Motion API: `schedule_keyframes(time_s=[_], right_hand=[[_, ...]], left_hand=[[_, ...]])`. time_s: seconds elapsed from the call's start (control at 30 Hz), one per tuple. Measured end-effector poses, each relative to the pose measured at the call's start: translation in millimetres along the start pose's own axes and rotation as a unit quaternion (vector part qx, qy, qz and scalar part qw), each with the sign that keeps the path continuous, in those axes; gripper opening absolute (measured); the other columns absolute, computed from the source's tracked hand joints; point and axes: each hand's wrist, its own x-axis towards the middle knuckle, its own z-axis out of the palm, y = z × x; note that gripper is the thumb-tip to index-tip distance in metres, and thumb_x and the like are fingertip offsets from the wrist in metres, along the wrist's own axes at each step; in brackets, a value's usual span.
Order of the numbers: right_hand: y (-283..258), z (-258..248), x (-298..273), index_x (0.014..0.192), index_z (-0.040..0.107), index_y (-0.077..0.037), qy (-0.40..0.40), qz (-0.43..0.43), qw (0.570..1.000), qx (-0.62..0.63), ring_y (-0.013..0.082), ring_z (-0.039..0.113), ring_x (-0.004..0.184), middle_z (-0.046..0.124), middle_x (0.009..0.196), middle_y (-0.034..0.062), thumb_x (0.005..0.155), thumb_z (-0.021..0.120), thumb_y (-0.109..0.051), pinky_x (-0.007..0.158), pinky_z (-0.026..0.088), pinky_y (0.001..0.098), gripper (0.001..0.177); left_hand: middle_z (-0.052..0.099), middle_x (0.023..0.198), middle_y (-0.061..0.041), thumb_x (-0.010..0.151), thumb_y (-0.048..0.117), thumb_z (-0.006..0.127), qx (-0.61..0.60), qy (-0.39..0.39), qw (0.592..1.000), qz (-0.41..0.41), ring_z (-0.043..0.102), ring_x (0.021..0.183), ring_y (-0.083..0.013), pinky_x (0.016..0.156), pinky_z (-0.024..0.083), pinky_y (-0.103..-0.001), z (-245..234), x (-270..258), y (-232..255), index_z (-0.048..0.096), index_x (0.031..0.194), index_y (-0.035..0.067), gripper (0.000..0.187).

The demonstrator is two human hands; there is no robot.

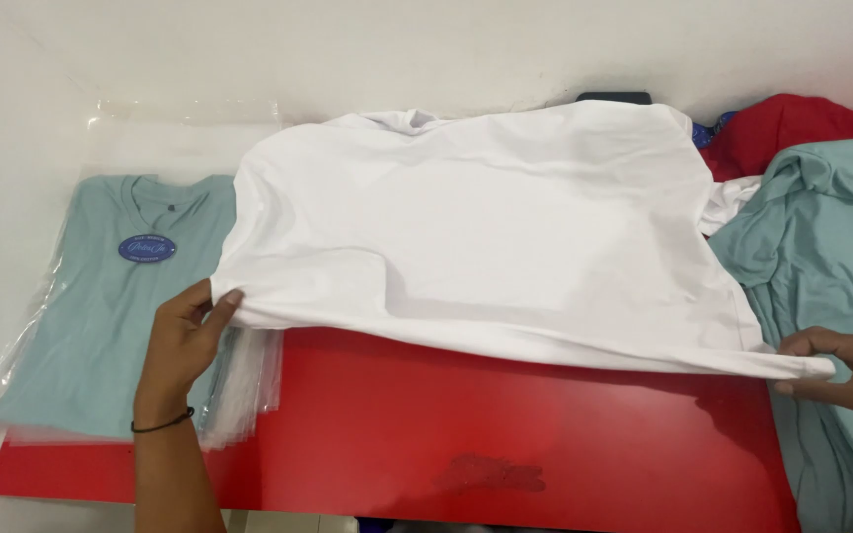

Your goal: The person finishes smoothing a packaged blue shirt and then carefully folds a white t-shirt on a red workspace.

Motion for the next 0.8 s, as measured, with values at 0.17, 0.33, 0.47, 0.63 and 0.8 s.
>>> schedule_keyframes(time_s=[0.17,0.33,0.47,0.63,0.8], right_hand=[[5.9,-6.4,-4.3,0.080,0.077,0.000,-0.041,-0.176,0.976,0.125,0.0337,0.065,0.139,0.081,0.130,0.0201,0.083,0.074,0.000,0.119,0.044,0.0568,0.004],[83.4,13.7,41.8,0.107,0.060,-0.004,0.108,-0.235,0.947,0.193,0.0181,0.056,0.073,0.060,0.085,0.0085,0.104,0.061,-0.007,0.067,0.043,0.0325,0.005],[17.1,23.5,40.1,0.122,0.051,-0.006,0.159,-0.175,0.935,0.266,0.0206,0.052,0.088,0.053,0.100,0.0092,0.118,0.054,-0.018,0.067,0.046,0.0384,0.013],[-92.8,40.0,27.9,0.121,0.059,0.002,0.211,-0.033,0.971,0.112,0.0286,0.053,0.088,0.059,0.106,0.0155,0.113,0.058,-0.025,0.070,0.041,0.0453,0.029],[-110.1,49.0,35.0,0.123,0.069,0.001,0.146,0.040,0.983,0.100,0.0301,0.061,0.094,0.070,0.111,0.0145,0.106,0.063,-0.032,0.078,0.045,0.0430,0.038]], left_hand=[[0.068,0.103,0.000,0.105,0.016,0.060,-0.045,0.031,0.998,0.027,0.060,0.098,-0.0142,0.084,0.048,-0.028,-6.2,-2.7,-20.7,0.071,0.118,0.002,0.022],[0.070,0.109,-0.002,0.105,0.017,0.061,-0.093,0.066,0.993,0.034,0.062,0.102,-0.0150,0.086,0.050,-0.027,-6.6,-1.0,-27.0,0.070,0.123,0.004,0.024],[0.066,0.101,0.003,0.107,0.020,0.061,-0.071,0.115,0.991,0.019,0.058,0.094,-0.0105,0.080,0.046,-0.025,1.3,6.8,-17.7,0.070,0.123,0.007,0.023],[0.068,0.108,-0.002,0.106,0.016,0.057,-0.026,0.078,0.994,-0.078,0.059,0.099,-0.0131,0.086,0.048,-0.028,14.1,19.6,-3.2,0.069,0.131,0.010,0.029],[0.069,0.137,-0.003,0.096,0.047,0.059,0.093,-0.001,0.961,-0.259,0.060,0.123,-0.0168,0.101,0.041,-0.029,20.4,28.3,21.2,0.075,0.106,0.004,0.047]])
